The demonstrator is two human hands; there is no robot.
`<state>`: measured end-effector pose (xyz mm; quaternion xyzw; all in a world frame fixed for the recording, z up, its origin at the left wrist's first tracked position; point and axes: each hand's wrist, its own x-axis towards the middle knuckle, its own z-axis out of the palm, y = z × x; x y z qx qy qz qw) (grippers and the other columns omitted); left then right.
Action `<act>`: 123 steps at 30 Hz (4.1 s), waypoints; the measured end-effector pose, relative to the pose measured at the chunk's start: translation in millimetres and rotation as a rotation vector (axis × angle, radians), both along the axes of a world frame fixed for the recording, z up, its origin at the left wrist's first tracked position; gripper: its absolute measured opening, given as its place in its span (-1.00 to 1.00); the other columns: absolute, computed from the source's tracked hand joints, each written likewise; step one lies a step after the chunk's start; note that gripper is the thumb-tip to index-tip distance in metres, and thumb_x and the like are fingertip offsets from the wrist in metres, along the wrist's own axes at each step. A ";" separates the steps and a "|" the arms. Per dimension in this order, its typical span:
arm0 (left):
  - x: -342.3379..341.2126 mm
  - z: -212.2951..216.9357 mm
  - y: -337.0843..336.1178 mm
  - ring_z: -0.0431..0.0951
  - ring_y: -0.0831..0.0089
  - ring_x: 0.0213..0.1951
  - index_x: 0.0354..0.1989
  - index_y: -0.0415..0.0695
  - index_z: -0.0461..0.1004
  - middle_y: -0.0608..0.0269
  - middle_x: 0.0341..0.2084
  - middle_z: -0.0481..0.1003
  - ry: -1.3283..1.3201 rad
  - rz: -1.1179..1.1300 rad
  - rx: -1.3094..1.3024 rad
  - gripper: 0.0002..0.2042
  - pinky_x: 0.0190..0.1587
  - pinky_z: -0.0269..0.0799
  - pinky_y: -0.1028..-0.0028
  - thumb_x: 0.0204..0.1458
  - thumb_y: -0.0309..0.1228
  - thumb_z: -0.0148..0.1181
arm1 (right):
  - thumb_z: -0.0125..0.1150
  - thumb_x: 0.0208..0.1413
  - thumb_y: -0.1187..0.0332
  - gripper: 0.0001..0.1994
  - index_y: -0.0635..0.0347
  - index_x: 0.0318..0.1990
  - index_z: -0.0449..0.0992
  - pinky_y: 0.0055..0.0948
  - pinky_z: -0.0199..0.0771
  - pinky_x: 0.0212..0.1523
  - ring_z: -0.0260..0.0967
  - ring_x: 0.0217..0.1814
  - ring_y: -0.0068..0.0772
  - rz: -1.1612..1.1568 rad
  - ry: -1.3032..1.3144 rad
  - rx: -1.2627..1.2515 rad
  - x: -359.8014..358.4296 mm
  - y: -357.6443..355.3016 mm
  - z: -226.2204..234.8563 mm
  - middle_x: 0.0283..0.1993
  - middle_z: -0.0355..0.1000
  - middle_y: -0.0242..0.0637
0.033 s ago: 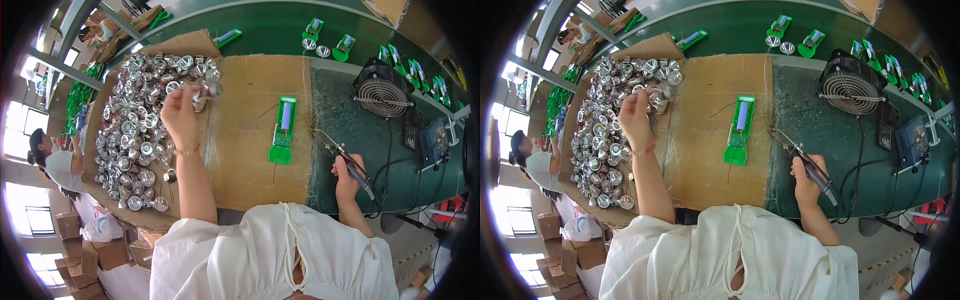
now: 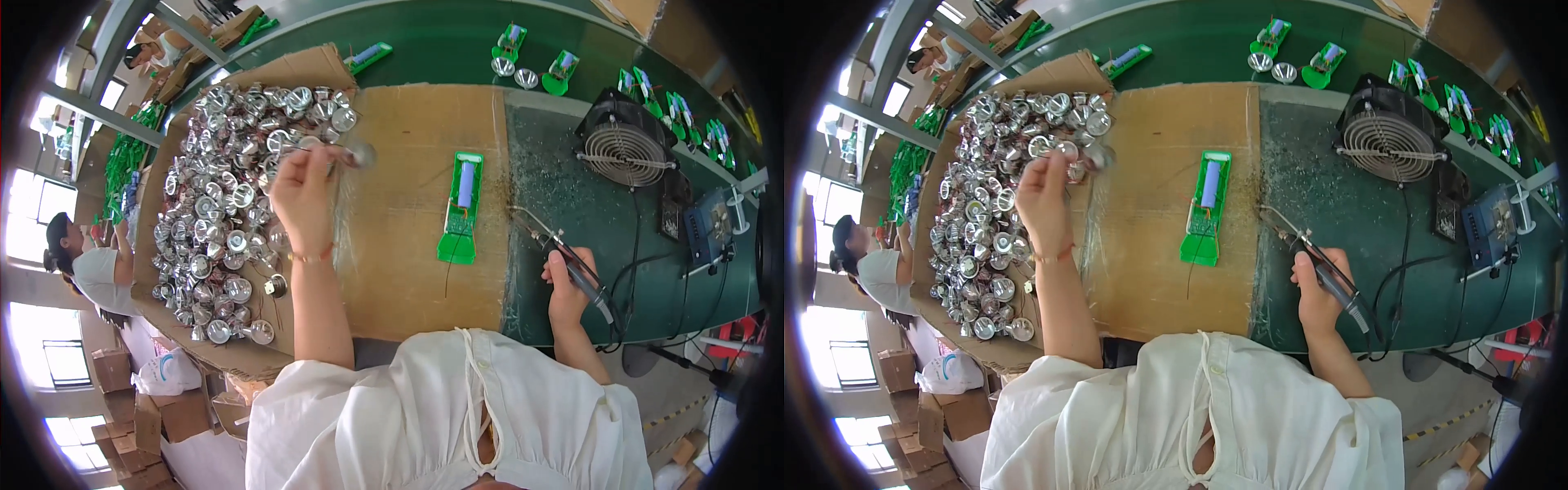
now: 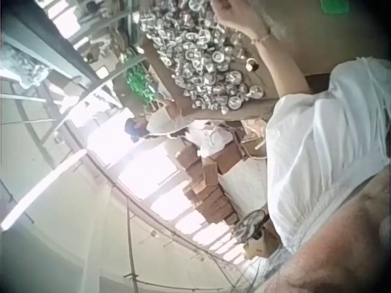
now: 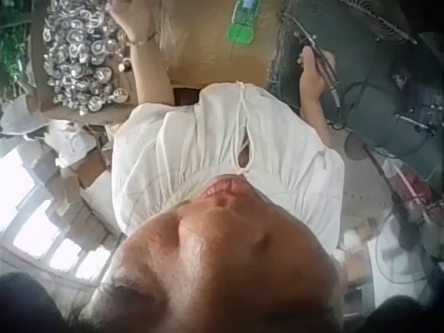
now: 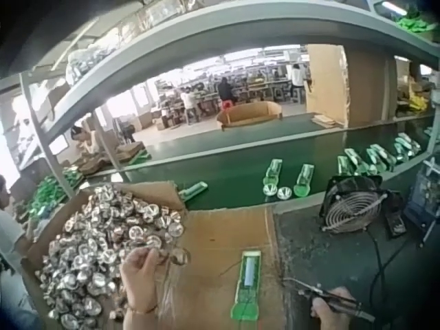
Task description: Soldering electrical wires onto small circuit boards for light fixtures on an assembly line.
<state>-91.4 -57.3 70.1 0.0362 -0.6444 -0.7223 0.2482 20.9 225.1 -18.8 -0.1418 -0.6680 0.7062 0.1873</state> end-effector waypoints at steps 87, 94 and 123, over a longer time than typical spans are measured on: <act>68.6 -72.1 58.1 0.29 0.28 -0.34 -0.56 -0.21 0.44 0.19 -0.46 0.34 -0.163 -0.350 -0.844 -0.87 -0.27 0.21 0.41 -0.08 -0.42 0.11 | 0.15 -0.02 0.48 -0.85 0.31 -0.35 0.31 -0.65 0.34 -0.57 0.29 -0.61 -0.62 0.116 0.038 -0.102 14.2 -30.9 23.4 -0.57 0.36 -0.28; 67.7 -69.8 61.6 0.28 0.24 -0.38 -0.57 -0.20 0.44 0.17 -0.48 0.34 -0.153 -0.348 -0.847 -0.90 -0.30 0.22 0.37 -0.10 -0.44 0.12 | 0.14 -0.02 0.48 -0.86 0.31 -0.35 0.31 -0.66 0.33 -0.56 0.28 -0.61 -0.62 0.117 0.041 -0.114 14.7 -26.9 19.4 -0.57 0.35 -0.29; -263.9 -37.8 58.4 0.15 0.11 0.12 0.18 0.17 0.08 0.07 0.12 0.11 -0.299 0.047 -1.540 -0.31 -0.01 0.21 0.06 -0.21 -0.04 0.17 | 0.13 -0.04 0.52 -0.87 0.31 -0.38 0.28 -0.63 0.34 -0.54 0.31 -0.56 -0.61 0.069 -0.179 -0.182 -3.8 3.7 16.5 -0.54 0.37 -0.25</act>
